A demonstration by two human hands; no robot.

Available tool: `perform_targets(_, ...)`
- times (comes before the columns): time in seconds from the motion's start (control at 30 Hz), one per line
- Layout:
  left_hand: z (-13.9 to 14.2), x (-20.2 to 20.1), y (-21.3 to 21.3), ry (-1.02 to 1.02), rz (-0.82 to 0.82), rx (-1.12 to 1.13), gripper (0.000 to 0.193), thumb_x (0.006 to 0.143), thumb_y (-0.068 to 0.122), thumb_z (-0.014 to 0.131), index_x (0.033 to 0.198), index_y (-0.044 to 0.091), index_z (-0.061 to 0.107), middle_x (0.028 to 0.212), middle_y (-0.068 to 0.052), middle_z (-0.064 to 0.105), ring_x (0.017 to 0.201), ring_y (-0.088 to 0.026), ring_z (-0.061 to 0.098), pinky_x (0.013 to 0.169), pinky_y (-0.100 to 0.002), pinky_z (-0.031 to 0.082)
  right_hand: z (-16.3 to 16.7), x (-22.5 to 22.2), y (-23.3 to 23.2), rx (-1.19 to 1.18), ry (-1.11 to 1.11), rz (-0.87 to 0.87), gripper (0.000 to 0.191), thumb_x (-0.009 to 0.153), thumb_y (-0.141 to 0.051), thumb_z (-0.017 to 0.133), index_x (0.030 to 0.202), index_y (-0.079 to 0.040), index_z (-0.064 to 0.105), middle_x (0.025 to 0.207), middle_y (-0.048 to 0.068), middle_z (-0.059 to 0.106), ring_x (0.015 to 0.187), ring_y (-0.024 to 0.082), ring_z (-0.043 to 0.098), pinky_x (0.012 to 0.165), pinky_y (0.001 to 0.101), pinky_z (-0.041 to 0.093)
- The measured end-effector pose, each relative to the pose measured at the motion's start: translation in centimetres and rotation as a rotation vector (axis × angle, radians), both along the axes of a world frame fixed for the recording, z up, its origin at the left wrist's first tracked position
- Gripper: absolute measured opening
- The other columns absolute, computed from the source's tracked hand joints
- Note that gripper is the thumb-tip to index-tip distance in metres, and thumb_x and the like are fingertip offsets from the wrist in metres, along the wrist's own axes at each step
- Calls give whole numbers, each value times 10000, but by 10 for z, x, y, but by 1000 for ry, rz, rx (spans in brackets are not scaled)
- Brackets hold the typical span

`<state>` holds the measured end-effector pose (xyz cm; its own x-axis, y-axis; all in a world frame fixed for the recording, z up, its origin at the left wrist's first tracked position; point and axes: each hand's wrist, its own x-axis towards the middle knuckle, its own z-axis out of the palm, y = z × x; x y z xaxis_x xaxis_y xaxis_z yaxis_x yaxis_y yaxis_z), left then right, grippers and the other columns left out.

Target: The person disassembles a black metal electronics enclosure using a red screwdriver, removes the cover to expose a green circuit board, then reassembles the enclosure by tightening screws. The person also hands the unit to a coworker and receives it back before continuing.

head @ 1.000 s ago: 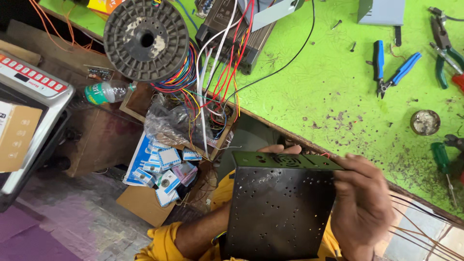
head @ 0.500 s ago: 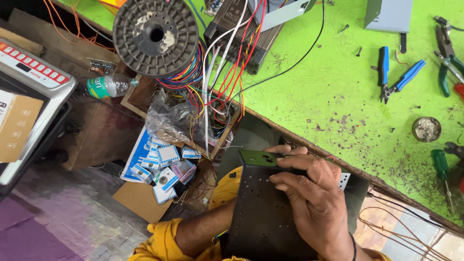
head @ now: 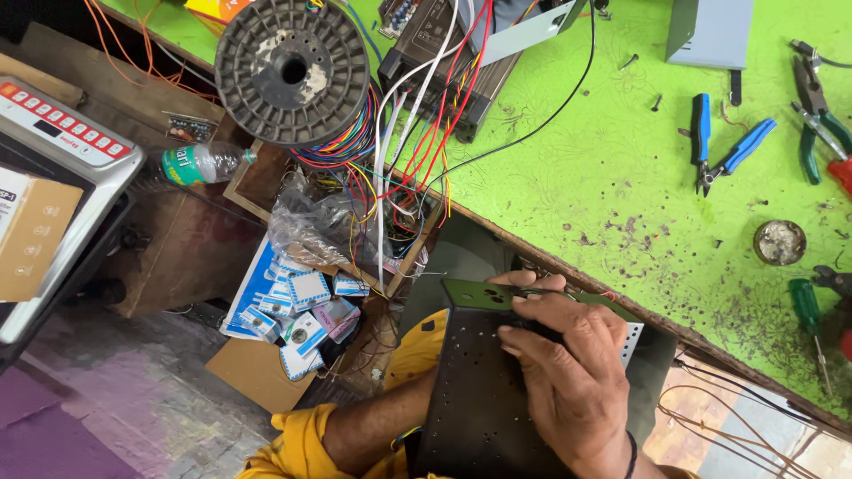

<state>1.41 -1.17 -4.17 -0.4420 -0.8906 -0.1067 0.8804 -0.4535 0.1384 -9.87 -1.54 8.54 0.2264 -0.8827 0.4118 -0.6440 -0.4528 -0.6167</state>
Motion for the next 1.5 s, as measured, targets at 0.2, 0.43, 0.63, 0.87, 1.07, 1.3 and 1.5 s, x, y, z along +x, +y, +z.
perform_targets(0.2,2,2,0,-1,-4,-13,405,1106,207,493,1484,85,409,1521,-143,532,1411,-261,507,1209,-429,407,-3,-2,0,-12,-8,18,258,751,-16,780,989,-106,739,1166,66,691,1080,258,665,957,386,414)
perform_targets(0.43,2,1,-2,8,-3,-19,407,1109,209,487,1488,83,408,1521,-138,530,1418,-254,499,1216,-425,400,-6,3,1,-30,37,-39,187,790,15,759,956,-57,712,1147,76,687,1080,263,663,962,396,425)
perform_targets(0.63,4,1,-2,10,-3,-26,408,1112,211,481,1491,81,408,1521,-134,529,1425,-248,493,1223,-421,394,-8,5,3,-100,82,-27,227,752,12,751,961,-73,722,1125,83,678,1063,280,663,949,417,442)
perform_targets(0.87,6,2,-2,7,-10,-27,409,1115,214,475,1495,79,407,1521,-130,528,1432,-241,485,1230,-416,387,-11,2,3,-36,15,-46,198,782,-13,784,961,-70,721,1135,82,689,1094,267,658,979,396,423)
perform_targets(1.07,7,2,-3,4,-17,-30,410,1118,216,469,1499,77,407,1521,-126,527,1438,-236,478,1237,-412,381,-9,0,2,-23,36,-11,204,754,-66,801,944,-95,732,1130,80,684,1102,263,641,976,388,411)
perform_targets(1.3,8,4,-3,4,-19,-27,412,1121,218,463,1503,75,406,1520,-121,526,1446,-229,470,1244,-408,374,-10,2,2,-19,33,-46,202,789,-2,774,970,-74,719,1128,71,689,1085,246,655,978,385,420)
perform_targets(1.5,9,5,-4,1,-19,-33,414,1124,221,457,1507,73,406,1520,-118,525,1452,-223,463,1250,-404,368,-13,5,2,-16,4,-121,156,821,3,758,951,-65,704,1105,71,696,1085,241,656,968,354,449)
